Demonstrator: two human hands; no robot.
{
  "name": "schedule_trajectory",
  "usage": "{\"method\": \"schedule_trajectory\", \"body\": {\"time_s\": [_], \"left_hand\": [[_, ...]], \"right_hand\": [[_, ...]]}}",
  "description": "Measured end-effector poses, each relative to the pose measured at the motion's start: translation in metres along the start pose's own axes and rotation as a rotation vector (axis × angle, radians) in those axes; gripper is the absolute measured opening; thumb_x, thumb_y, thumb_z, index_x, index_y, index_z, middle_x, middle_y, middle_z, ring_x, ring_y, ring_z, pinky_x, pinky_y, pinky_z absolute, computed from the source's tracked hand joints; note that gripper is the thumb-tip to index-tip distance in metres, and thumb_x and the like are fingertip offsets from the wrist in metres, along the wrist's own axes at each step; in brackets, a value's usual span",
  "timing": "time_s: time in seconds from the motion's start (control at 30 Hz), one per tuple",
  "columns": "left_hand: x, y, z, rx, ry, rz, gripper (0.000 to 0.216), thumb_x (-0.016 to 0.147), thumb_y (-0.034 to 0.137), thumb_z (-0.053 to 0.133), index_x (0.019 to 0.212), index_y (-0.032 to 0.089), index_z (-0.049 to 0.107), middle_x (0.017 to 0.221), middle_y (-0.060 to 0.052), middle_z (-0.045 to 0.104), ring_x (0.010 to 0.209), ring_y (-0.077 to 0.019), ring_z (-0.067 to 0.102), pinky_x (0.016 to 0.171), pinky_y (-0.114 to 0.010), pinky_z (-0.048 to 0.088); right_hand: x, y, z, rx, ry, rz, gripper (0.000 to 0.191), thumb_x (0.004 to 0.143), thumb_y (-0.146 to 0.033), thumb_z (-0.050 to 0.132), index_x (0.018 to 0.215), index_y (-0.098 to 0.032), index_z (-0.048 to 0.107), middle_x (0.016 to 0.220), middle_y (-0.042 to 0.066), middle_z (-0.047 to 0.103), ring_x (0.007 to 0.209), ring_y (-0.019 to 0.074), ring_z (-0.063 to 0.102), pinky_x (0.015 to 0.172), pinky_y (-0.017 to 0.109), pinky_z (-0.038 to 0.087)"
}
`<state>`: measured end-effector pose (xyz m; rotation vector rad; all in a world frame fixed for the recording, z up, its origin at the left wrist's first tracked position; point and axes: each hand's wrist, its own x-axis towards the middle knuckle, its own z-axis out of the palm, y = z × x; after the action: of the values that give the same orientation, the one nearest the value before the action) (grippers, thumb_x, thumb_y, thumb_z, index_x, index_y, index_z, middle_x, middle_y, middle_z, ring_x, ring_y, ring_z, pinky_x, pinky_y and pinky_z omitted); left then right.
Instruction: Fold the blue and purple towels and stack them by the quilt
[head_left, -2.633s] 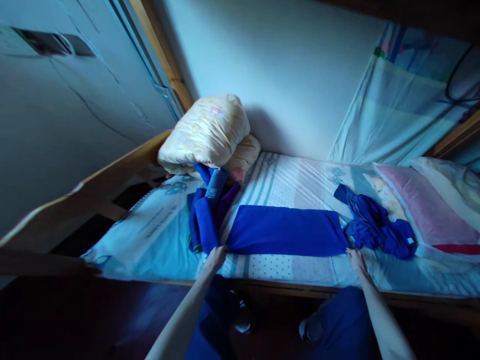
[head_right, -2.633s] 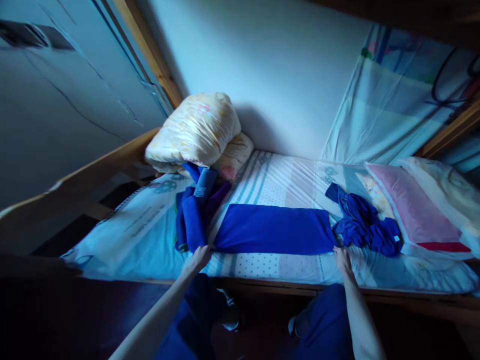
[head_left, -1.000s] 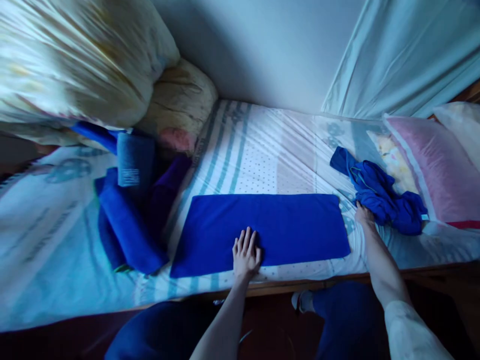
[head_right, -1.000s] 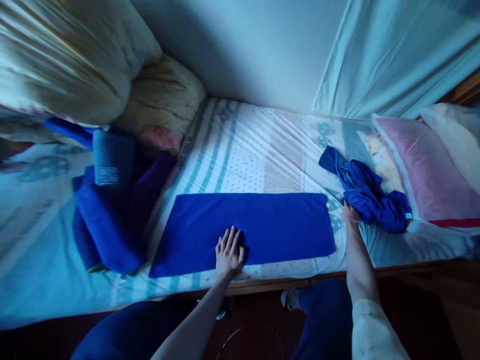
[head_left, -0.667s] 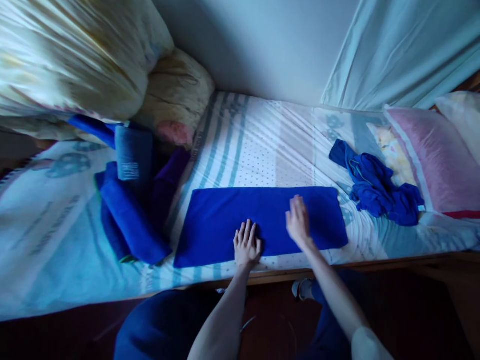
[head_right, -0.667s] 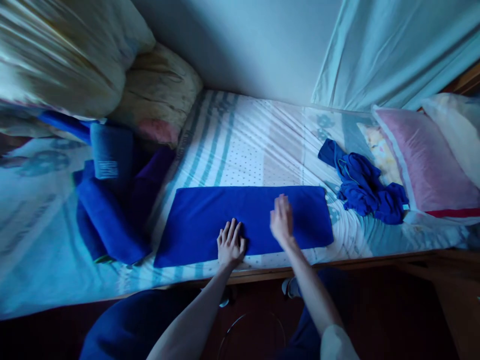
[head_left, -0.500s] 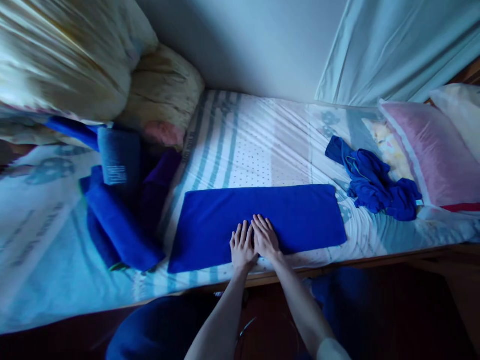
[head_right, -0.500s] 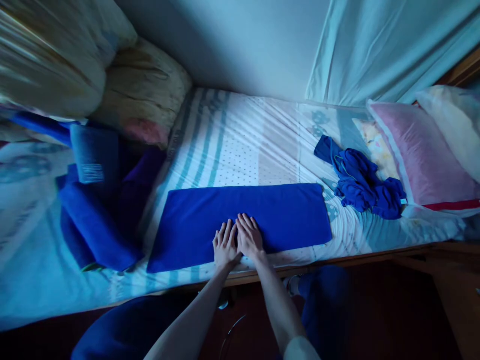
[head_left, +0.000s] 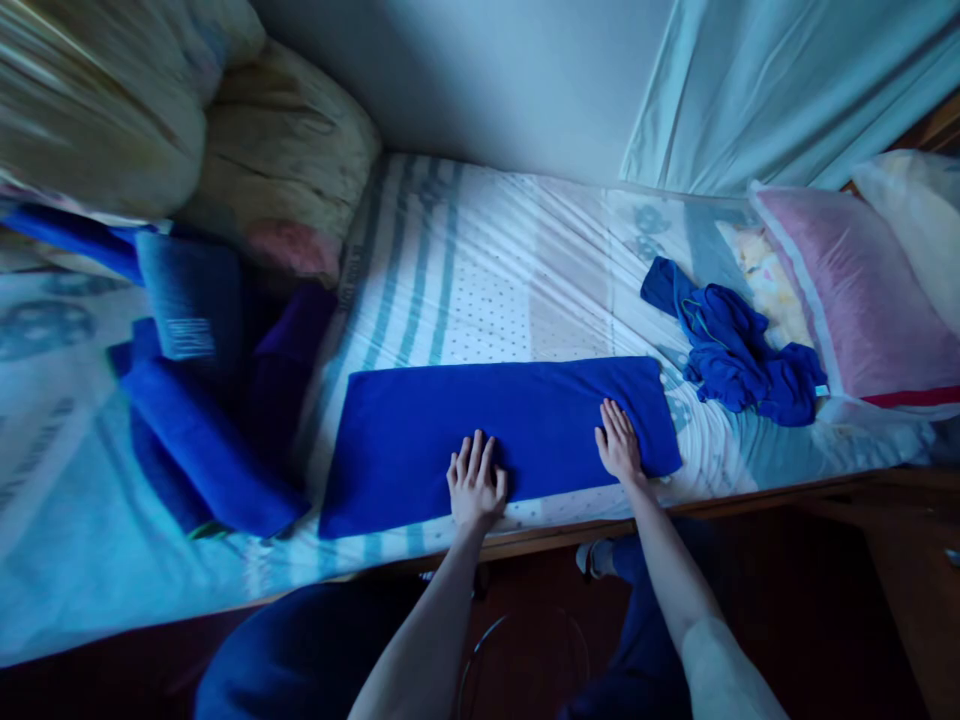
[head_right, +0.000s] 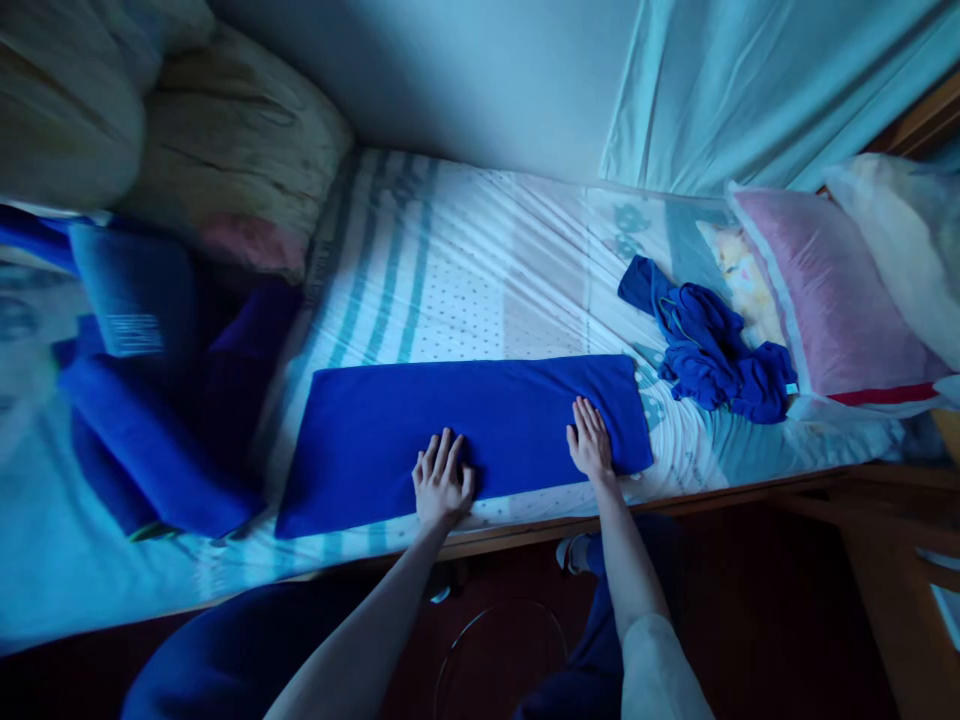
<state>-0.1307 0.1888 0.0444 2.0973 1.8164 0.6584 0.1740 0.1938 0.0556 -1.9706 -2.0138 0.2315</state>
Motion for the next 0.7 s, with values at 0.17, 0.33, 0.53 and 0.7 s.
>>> {"method": "schedule_trajectory", "body": {"time_s": [0.17, 0.33, 0.53, 0.7], "left_hand": [[0.000, 0.000, -0.001, 0.002, -0.006, -0.001, 0.059, 0.093, 0.028, 0.046, 0.151, 0.020, 0.046, 0.162, -0.011, 0.038, 0.152, -0.0305, 0.030, 0.124, -0.055, 0.023], [0.001, 0.002, -0.001, 0.009, -0.007, 0.001, 0.057, 0.093, 0.027, 0.045, 0.149, 0.019, 0.048, 0.161, -0.011, 0.039, 0.153, -0.0293, 0.029, 0.125, -0.054, 0.022], [0.002, 0.003, -0.002, -0.013, -0.027, -0.013, 0.059, 0.092, 0.026, 0.046, 0.151, 0.019, 0.046, 0.162, -0.010, 0.037, 0.153, -0.0289, 0.027, 0.125, -0.054, 0.021], [0.003, 0.003, -0.002, -0.035, -0.045, -0.026, 0.061, 0.091, 0.024, 0.046, 0.151, 0.019, 0.045, 0.163, -0.010, 0.036, 0.153, -0.0301, 0.027, 0.125, -0.056, 0.020]], "right_hand": [[-0.006, 0.043, -0.013, -0.089, 0.037, 0.072, 0.059, 0.104, -0.035, 0.028, 0.158, -0.011, 0.031, 0.160, 0.014, 0.040, 0.152, 0.0230, 0.030, 0.123, 0.047, 0.030], [-0.013, 0.080, -0.023, -0.156, 0.061, 0.099, 0.060, 0.104, -0.036, 0.027, 0.158, -0.010, 0.031, 0.161, 0.016, 0.038, 0.152, 0.0235, 0.031, 0.122, 0.046, 0.031], [-0.006, 0.094, -0.031, -0.203, 0.072, 0.185, 0.060, 0.104, -0.037, 0.025, 0.152, -0.005, 0.041, 0.153, 0.021, 0.048, 0.147, 0.0267, 0.038, 0.119, 0.049, 0.035], [0.010, -0.009, -0.001, -0.190, 0.198, 0.308, 0.060, 0.104, -0.035, 0.025, 0.154, -0.004, 0.038, 0.159, 0.025, 0.037, 0.152, 0.0333, 0.026, 0.118, 0.063, 0.025]]}}
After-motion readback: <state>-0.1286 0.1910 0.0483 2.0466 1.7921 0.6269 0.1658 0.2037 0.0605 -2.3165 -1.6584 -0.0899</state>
